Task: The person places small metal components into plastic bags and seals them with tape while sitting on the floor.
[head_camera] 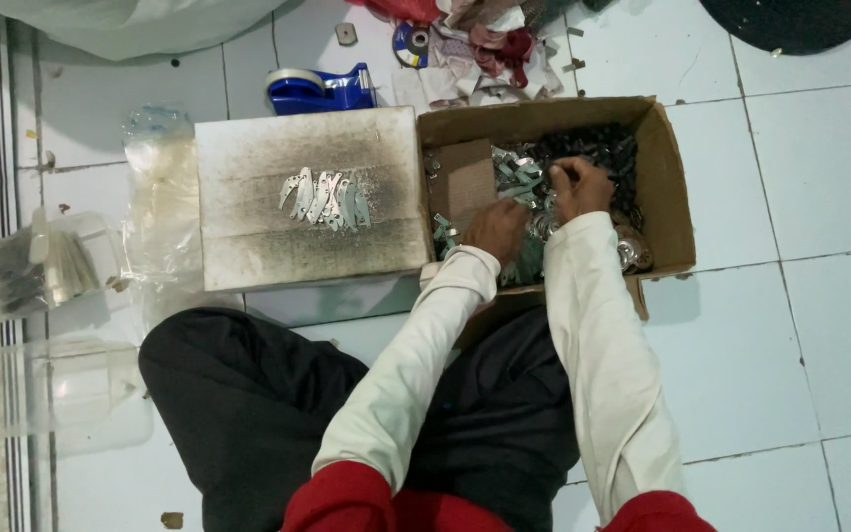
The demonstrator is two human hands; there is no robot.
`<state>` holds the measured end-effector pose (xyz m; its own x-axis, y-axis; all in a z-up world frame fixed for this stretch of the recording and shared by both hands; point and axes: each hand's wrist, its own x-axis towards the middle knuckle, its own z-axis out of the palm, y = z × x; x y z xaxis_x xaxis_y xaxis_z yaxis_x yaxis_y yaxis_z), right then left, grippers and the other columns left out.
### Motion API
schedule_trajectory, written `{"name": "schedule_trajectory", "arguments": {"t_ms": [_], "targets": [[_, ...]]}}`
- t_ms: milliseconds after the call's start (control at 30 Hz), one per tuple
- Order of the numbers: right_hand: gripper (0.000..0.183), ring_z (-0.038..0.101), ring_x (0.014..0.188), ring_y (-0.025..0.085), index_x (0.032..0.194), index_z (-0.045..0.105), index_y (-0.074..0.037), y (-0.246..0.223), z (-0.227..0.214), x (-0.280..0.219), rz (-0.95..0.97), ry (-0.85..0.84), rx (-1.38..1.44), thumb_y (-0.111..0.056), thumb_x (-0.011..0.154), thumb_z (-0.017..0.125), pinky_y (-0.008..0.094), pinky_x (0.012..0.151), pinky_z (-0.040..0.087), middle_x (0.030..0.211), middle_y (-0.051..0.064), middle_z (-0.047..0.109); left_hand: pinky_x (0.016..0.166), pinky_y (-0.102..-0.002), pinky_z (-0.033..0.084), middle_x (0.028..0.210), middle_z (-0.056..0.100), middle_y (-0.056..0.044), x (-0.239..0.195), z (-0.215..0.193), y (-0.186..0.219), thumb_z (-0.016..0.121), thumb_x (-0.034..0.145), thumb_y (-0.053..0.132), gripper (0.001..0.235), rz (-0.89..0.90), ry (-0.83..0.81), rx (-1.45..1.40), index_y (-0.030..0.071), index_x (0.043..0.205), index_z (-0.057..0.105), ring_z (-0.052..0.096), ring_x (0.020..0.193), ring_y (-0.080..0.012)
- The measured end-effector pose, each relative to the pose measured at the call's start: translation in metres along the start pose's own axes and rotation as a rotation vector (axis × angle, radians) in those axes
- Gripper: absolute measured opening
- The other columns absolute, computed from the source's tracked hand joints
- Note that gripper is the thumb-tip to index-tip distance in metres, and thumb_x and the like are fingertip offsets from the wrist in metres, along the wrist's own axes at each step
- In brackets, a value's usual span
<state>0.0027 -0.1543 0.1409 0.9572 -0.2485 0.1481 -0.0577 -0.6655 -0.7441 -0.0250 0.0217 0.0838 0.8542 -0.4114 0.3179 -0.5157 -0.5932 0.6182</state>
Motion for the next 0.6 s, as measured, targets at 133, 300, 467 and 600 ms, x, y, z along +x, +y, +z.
{"name": "schedule_trajectory", "arguments": {"t_ms": [133,300,467,600], "targets": [[0.018,0.073,0.076,0.028,0.116,0.073,-0.002,-0.038,-0.008,-0.013,0.114,-0.022,0.365,-0.014,0.102,0.071,0.038,0.056,0.062,0.094,0.021,0.072,0.068,-0.044,0.058,0.091,0.070,-0.021,0.006,-0.042,0.013,0.053,0.106,0.017,0.020,-0.272,0.154,-0.574,0.003,0.104,0.067,0.073,0.082,-0.0398],[0.031,0.074,0.075,0.020,0.117,0.071,0.000,-0.062,-0.018,-0.031,0.317,-0.060,0.614,-0.013,0.092,0.083,0.033,0.061,0.066,0.089,0.017,0.075,0.066,-0.037,0.062,0.093,0.077,-0.018,0.007,-0.049,0.013,0.069,0.097,0.021,0.021,-0.601,0.224,-0.928,0.005,0.110,0.074,0.076,0.076,-0.0246],[0.029,0.076,0.077,0.019,0.120,0.070,-0.003,-0.055,-0.012,-0.037,0.306,-0.153,0.790,-0.010,0.094,0.079,0.033,0.066,0.068,0.091,0.012,0.075,0.064,-0.035,0.065,0.095,0.078,-0.018,-0.002,-0.134,0.020,0.080,0.090,0.024,0.022,-0.640,0.284,-0.938,0.008,0.106,0.079,0.077,0.083,-0.0248],[0.028,0.075,0.075,0.024,0.118,0.071,-0.001,-0.073,0.003,-0.045,0.286,-0.163,0.861,-0.006,0.092,0.080,0.033,0.063,0.069,0.088,0.014,0.071,0.062,-0.038,0.066,0.093,0.078,-0.018,-0.036,-0.192,0.005,0.078,0.093,0.024,0.019,-0.600,0.308,-0.858,0.009,0.104,0.081,0.077,0.081,-0.0258]]}}
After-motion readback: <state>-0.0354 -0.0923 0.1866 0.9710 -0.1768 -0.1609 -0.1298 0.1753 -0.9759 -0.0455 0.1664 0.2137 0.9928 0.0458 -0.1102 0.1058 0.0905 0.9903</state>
